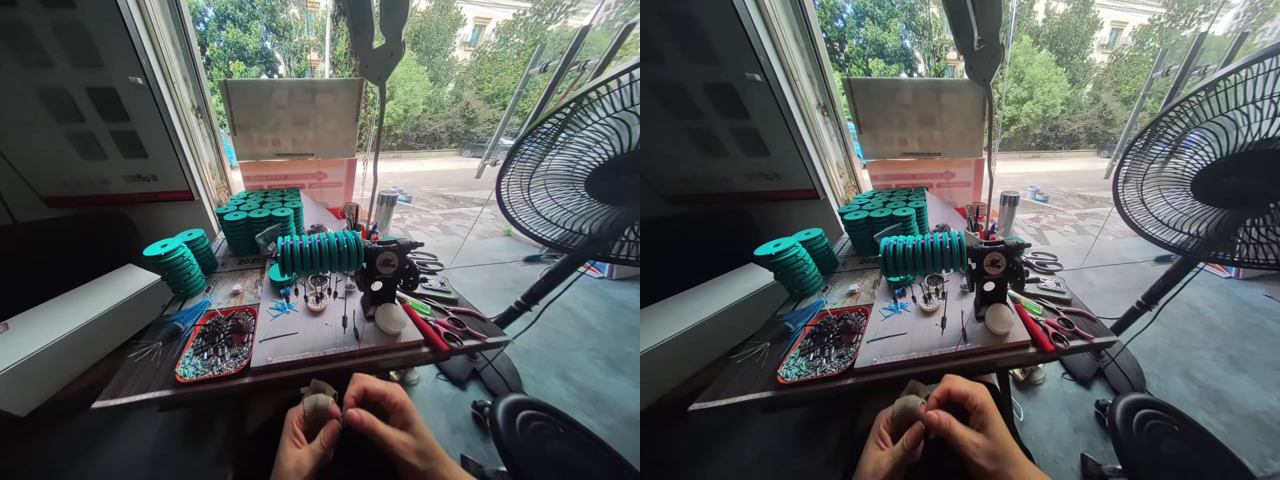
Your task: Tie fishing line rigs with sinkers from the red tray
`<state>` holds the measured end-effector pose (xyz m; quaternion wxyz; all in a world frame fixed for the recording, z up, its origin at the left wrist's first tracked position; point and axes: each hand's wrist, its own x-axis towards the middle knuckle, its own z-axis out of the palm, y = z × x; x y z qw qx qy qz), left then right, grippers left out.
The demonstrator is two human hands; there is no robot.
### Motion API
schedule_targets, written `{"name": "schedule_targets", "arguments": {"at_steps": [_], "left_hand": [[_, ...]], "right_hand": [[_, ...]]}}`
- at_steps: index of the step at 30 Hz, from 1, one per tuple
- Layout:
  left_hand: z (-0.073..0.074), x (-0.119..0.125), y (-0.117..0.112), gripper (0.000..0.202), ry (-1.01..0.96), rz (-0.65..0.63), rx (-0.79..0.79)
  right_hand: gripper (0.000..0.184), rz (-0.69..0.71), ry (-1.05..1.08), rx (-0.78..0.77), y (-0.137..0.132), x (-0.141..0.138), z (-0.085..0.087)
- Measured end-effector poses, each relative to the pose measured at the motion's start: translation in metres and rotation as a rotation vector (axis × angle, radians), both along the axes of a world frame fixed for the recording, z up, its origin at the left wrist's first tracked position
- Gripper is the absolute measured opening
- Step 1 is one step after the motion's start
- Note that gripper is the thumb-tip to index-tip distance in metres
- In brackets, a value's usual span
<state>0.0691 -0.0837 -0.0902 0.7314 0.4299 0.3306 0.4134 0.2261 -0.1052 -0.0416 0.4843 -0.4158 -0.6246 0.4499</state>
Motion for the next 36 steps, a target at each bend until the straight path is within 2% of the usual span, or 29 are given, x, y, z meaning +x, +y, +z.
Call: {"name": "schedule_targets", "arguments": {"at_steps": [2,4,6,12,17,21,28,36], "left_hand": [[-0.002,-0.001,0.0,0.034,0.015,0.033,0.004],[-0.004,-0.001,-0.001,0.034,0.046,0.077,-0.004],[-0.005,-0.001,-0.001,0.034,0.069,0.11,-0.005],[0.001,0.0,-0.002,0.034,0.068,0.099,0.016],[0.012,0.003,-0.004,0.039,0.077,0.127,-0.019],[0.018,0.004,-0.006,0.04,0.1,0.148,-0.044],[0.017,0.003,-0.006,0.038,0.13,0.161,-0.022],[0.019,0.004,-0.003,0.036,0.181,0.119,0.082]], "right_hand": [[0.032,0.059,-0.129,-0.102,0.003,0.009,0.014],[0.02,0.143,-0.34,-0.109,0.008,0.018,0.029],[0.01,0.243,-0.541,-0.04,0.014,0.023,0.043],[0.019,0.397,-0.913,0.146,0.025,0.023,0.062],[0.019,0.463,-1.053,0.169,0.025,0.024,0.066],[0.019,0.448,-1.075,0.154,0.026,0.024,0.066],[0.019,0.471,-1.162,0.206,0.029,0.025,0.065],[0.011,0.539,-1.351,0.29,0.033,0.003,0.084]]}}
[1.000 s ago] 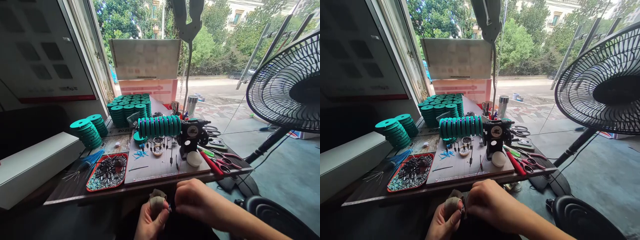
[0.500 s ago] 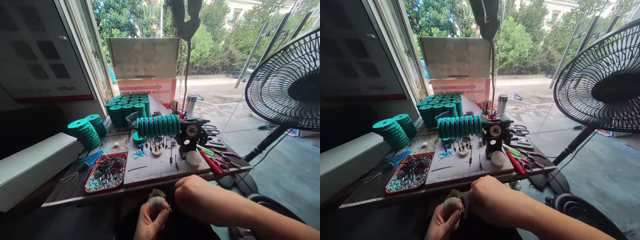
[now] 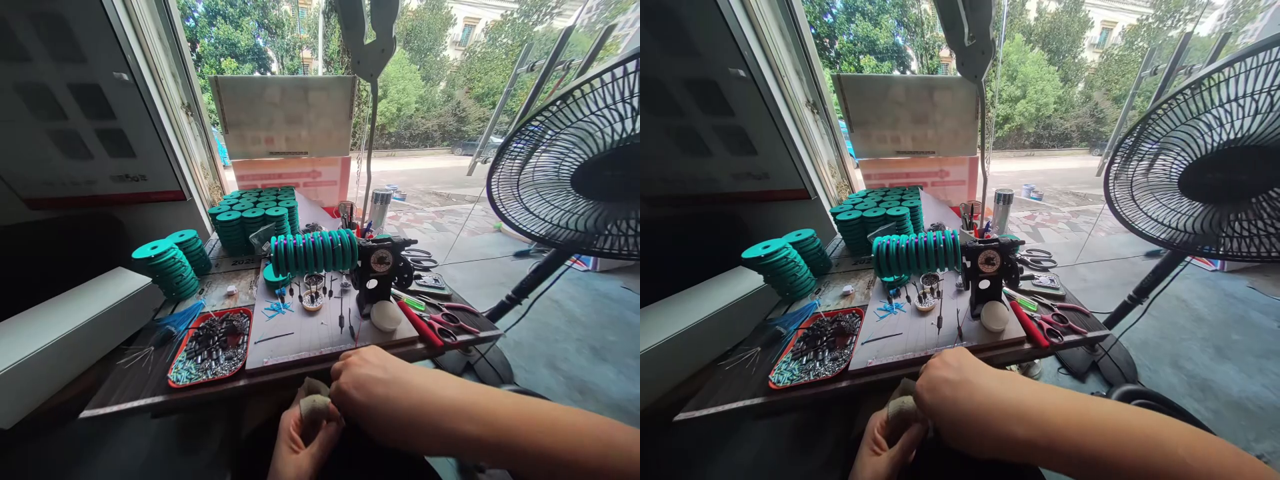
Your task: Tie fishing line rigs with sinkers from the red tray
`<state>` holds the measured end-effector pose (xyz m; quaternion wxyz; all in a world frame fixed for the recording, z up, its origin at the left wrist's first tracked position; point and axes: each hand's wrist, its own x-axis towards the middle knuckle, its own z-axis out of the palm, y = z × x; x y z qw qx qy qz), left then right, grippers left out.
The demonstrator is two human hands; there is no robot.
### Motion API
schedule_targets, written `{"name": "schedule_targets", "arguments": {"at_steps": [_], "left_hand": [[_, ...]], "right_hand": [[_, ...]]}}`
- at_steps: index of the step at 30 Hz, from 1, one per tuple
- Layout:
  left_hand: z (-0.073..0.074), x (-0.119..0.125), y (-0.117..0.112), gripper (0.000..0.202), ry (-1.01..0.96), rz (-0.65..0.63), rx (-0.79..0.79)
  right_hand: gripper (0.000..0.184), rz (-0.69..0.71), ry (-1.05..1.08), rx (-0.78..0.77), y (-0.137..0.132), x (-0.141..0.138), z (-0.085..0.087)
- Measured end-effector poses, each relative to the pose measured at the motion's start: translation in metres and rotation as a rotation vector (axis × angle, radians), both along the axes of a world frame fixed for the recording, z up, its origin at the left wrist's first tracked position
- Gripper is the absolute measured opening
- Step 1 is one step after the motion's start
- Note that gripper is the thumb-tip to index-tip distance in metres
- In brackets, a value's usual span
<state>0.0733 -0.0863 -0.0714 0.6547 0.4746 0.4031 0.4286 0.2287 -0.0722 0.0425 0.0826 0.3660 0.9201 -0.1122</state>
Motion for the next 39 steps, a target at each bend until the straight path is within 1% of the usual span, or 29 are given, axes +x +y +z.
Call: {"name": "schedule_targets", "arguments": {"at_steps": [2,4,6,8,10,11,13,16,19,21,23,25,26,27,28,30,32,33,34,35,36,37,39], "left_hand": [[-0.001,0.0,0.001,0.036,-0.015,-0.014,0.017],[-0.004,-0.001,0.001,0.036,-0.06,-0.015,-0.021],[-0.008,-0.001,0.0,0.036,-0.129,-0.015,-0.107],[-0.012,0.0,0.0,0.037,-0.208,-0.025,-0.175],[-0.017,0.001,0.0,0.037,-0.285,-0.045,-0.2],[-0.019,0.002,0.0,0.037,-0.311,-0.052,-0.208],[-0.023,0.003,0.0,0.039,-0.346,-0.053,-0.232],[-0.027,0.004,0.0,0.038,-0.372,-0.05,-0.28],[-0.021,0.003,-0.002,0.035,-0.398,-0.047,-0.297],[-0.013,0.003,-0.004,0.032,-0.404,-0.035,-0.297],[-0.004,0.003,-0.006,0.03,-0.407,-0.017,-0.321],[0.002,0.002,-0.006,0.031,-0.415,-0.006,-0.368],[0.003,0.002,-0.006,0.032,-0.423,-0.001,-0.395],[0.003,0.002,-0.006,0.033,-0.432,-0.004,-0.42],[0.002,0.002,-0.006,0.034,-0.441,-0.013,-0.439],[-0.002,0.003,-0.006,0.033,-0.464,-0.044,-0.453],[-0.009,0.003,-0.005,0.032,-0.486,-0.076,-0.442],[-0.012,0.003,-0.005,0.032,-0.492,-0.091,-0.433],[-0.015,0.003,-0.005,0.033,-0.493,-0.101,-0.426],[-0.017,0.003,-0.005,0.034,-0.49,-0.108,-0.424],[-0.018,0.003,-0.005,0.035,-0.484,-0.109,-0.424],[-0.018,0.002,-0.004,0.035,-0.475,-0.109,-0.423],[-0.018,0.002,-0.004,0.035,-0.445,-0.095,-0.416]], "right_hand": [[0.013,0.006,-0.013,-0.001,0.0,-0.004,0.0],[0.016,-0.027,0.048,0.003,-0.002,-0.004,-0.006],[0.017,-0.128,0.201,-0.009,-0.007,-0.001,-0.017],[0.013,-0.288,0.412,-0.061,-0.014,0.002,-0.033],[0.013,-0.433,0.601,-0.139,-0.02,0.004,-0.048],[0.014,-0.483,0.67,-0.173,-0.022,0.004,-0.054],[0.017,-0.538,0.765,-0.219,-0.024,0.002,-0.061],[0.02,-0.576,0.837,-0.244,-0.025,-0.002,-0.062],[0.021,-0.618,0.893,-0.26,-0.029,-0.002,-0.06],[0.028,-0.635,0.96,-0.267,-0.034,0.001,-0.061],[0.037,-0.67,1.083,-0.266,-0.038,0.007,-0.066],[0.039,-0.731,1.207,-0.201,-0.041,0.013,-0.075],[0.036,-0.735,1.238,-0.131,-0.041,0.015,-0.079],[0.029,-0.706,1.246,-0.043,-0.04,0.016,-0.084],[0.022,-0.641,1.239,0.06,-0.039,0.016,-0.088],[0.012,-0.446,1.22,0.257,-0.036,0.01,-0.094],[0.01,-0.293,1.223,0.39,-0.035,0.0,-0.095],[0.011,-0.256,1.226,0.424,-0.034,-0.005,-0.095],[0.013,-0.243,1.226,0.429,-0.034,-0.01,-0.094],[0.016,-0.251,1.228,0.394,-0.034,-0.013,-0.093],[0.019,-0.273,1.241,0.322,-0.034,-0.015,-0.092],[0.023,-0.308,1.269,0.221,-0.033,-0.016,-0.09],[0.034,-0.397,1.346,-0.03,-0.033,-0.011,-0.085]]}}
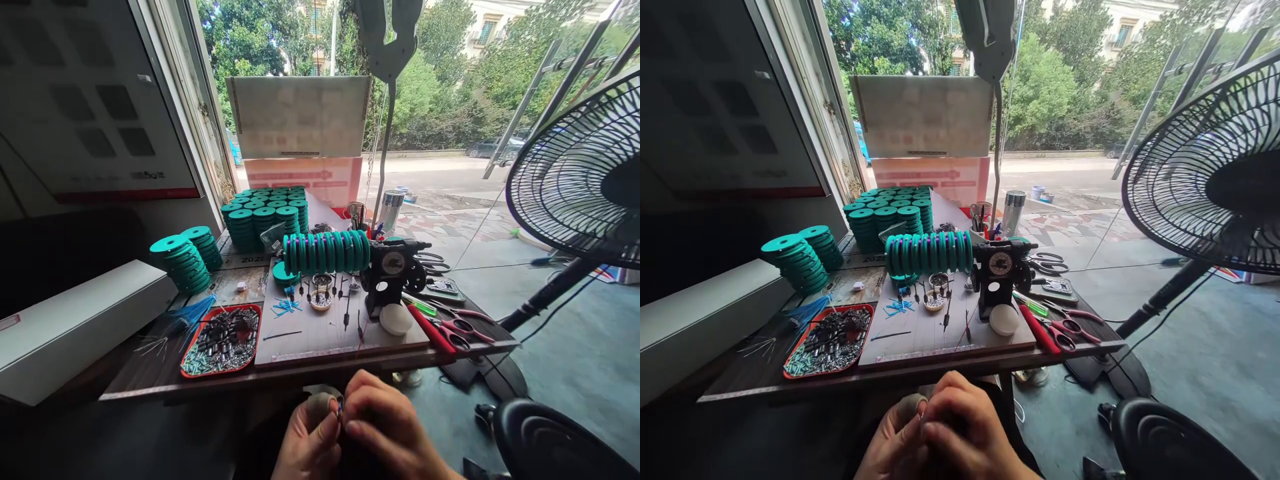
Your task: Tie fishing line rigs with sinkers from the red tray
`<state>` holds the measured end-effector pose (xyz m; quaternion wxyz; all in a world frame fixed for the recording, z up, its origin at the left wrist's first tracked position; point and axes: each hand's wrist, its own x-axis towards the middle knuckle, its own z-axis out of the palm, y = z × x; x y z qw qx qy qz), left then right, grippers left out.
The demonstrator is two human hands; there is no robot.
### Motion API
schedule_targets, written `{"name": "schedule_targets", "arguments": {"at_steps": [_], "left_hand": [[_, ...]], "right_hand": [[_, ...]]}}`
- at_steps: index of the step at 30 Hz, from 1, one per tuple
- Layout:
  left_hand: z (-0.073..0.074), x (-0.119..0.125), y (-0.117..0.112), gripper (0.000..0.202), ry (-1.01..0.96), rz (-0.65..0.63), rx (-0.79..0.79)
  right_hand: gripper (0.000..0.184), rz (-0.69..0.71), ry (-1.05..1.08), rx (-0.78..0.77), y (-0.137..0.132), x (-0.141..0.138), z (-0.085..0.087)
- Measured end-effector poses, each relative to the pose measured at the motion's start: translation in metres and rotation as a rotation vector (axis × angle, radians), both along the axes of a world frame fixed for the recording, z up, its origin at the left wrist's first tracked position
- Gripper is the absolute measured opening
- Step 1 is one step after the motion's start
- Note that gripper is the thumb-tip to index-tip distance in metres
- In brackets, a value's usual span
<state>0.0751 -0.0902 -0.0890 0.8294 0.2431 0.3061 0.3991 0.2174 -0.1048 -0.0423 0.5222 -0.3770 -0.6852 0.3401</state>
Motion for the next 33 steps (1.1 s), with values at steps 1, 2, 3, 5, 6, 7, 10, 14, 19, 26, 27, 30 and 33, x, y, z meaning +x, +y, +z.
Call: {"name": "schedule_targets", "arguments": {"at_steps": [1,2,3,5,6,7,10,14,19,26,27,30,33], "left_hand": [[0.001,0.0,0.0,0.035,0.018,0.011,0.006],[0.003,0.0,0.0,0.034,0.034,0.021,0.011],[0.005,0.0,0.001,0.034,0.044,0.025,0.015],[0.009,0.0,0.001,0.034,0.057,0.035,0.03],[0.01,-0.001,0.001,0.034,0.066,0.038,0.046],[0.011,-0.001,0.001,0.033,0.078,0.045,0.063],[0.01,-0.002,0.001,0.031,0.129,0.078,0.122],[0.005,-0.003,0.002,0.036,0.165,0.084,0.183],[0.009,-0.001,0.0,0.036,0.261,0.122,0.215],[0.012,-0.004,0.002,0.04,0.217,0.069,0.201],[0.012,-0.004,0.002,0.04,0.2,0.067,0.199],[0.013,-0.004,0.003,0.036,0.151,0.064,0.152],[0.014,-0.004,0.003,0.033,0.085,0.042,0.016]], "right_hand": [[0.039,0.035,0.054,-0.102,0.001,0.004,0.004],[0.042,0.062,0.076,-0.182,0.002,0.009,0.008],[0.042,0.078,0.048,-0.237,0.004,0.013,0.014],[0.034,0.108,-0.158,-0.26,0.009,0.022,0.025],[0.029,0.127,-0.311,-0.228,0.012,0.024,0.031],[0.026,0.154,-0.478,-0.17,0.016,0.026,0.036],[0.027,0.272,-0.904,0.089,0.025,0.026,0.046],[0.016,0.323,-1.185,0.274,0.031,0.02,0.048],[0.006,0.345,-1.33,0.285,0.031,0.016,0.051],[0.016,0.33,-1.146,0.349,0.03,0.012,0.05],[0.02,0.305,-1.07,0.327,0.028,0.011,0.046],[0.027,0.168,-0.695,0.103,0.018,0.011,0.031],[0.025,0.031,-0.298,-0.034,0.006,0.017,0.016]]}}
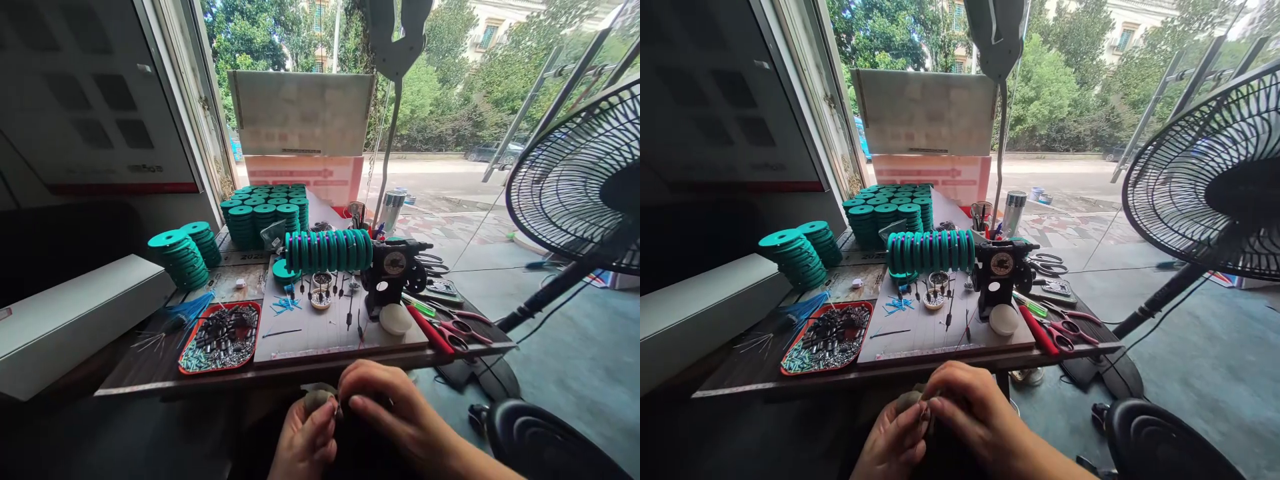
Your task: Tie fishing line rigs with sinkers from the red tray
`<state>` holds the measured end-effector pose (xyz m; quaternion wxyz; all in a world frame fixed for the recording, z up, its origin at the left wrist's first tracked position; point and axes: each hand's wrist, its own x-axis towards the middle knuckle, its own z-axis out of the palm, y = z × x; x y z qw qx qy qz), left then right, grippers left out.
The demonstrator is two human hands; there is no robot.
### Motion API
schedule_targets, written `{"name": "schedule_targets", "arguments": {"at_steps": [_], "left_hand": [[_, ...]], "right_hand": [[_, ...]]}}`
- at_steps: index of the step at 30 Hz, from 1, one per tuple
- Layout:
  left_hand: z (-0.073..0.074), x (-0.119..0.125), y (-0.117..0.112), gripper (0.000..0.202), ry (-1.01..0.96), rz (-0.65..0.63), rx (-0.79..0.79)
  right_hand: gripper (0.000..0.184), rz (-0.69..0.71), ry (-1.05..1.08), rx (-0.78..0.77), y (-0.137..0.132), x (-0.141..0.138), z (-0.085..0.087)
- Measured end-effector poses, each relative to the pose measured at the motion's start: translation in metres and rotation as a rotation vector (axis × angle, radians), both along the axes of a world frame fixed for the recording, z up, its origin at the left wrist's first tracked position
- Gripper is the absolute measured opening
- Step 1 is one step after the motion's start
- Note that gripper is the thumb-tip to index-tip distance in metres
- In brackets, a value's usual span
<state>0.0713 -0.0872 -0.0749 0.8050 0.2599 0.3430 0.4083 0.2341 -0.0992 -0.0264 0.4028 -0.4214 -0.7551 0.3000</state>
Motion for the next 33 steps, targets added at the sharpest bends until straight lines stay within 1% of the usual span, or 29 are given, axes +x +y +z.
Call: {"name": "schedule_targets", "arguments": {"at_steps": [2,4,5,6,8,9,11,13,14,17,19,21,23,25,28,30,33], "left_hand": [[0.002,0.001,-0.001,0.033,-0.035,-0.005,-0.065],[0.003,0.002,-0.001,0.033,-0.064,-0.007,-0.099],[0.003,0.003,-0.002,0.033,-0.078,-0.012,-0.112],[0.003,0.003,-0.002,0.034,-0.091,-0.022,-0.127],[0.0,0.004,-0.003,0.034,-0.108,-0.046,-0.151],[-0.002,0.005,-0.003,0.034,-0.111,-0.054,-0.149],[-0.006,0.004,-0.003,0.034,-0.112,-0.061,-0.12],[-0.007,0.003,-0.003,0.035,-0.109,-0.055,-0.072],[-0.007,0.003,-0.003,0.035,-0.107,-0.05,-0.058],[-0.002,0.003,-0.003,0.033,-0.094,-0.037,-0.084],[0.0,0.004,-0.003,0.033,-0.069,-0.025,-0.112],[-0.001,0.005,-0.002,0.037,-0.032,-0.005,-0.098],[-0.004,0.005,-0.001,0.04,0.027,0.033,-0.034],[-0.008,0.004,-0.001,0.042,0.108,0.066,0.051],[-0.01,0.003,-0.001,0.043,0.212,0.085,0.155],[-0.007,0.002,-0.003,0.042,0.266,0.098,0.203],[-0.002,0.001,-0.003,0.04,0.341,0.097,0.263]], "right_hand": [[0.018,-0.109,0.139,0.073,-0.007,0.006,-0.008],[0.012,-0.225,0.168,0.207,-0.01,0.01,-0.015],[0.009,-0.256,0.151,0.286,-0.011,0.01,-0.019],[0.007,-0.262,0.124,0.367,-0.011,0.008,-0.022],[0.005,-0.211,0.068,0.505,-0.01,0.002,-0.028],[0.006,-0.179,0.058,0.554,-0.008,-0.003,-0.03],[0.009,-0.127,0.07,0.591,-0.006,-0.013,-0.032],[0.012,-0.101,0.118,0.532,-0.004,-0.02,-0.033],[0.015,-0.087,0.153,0.458,-0.003,-0.022,-0.032],[0.031,-0.027,0.289,0.156,-0.003,-0.017,-0.025],[0.039,0.021,0.313,-0.022,-0.001,-0.008,-0.016],[0.036,0.044,0.185,-0.133,0.002,0.001,-0.004],[0.026,0.071,-0.072,-0.155,0.008,0.008,0.009],[0.022,0.149,-0.371,-0.07,0.015,0.012,0.021],[0.023,0.317,-0.745,0.137,0.023,0.011,0.03],[0.017,0.367,-0.894,0.226,0.027,0.008,0.032],[0.008,0.384,-1.004,0.256,0.028,0.002,0.032]]}}
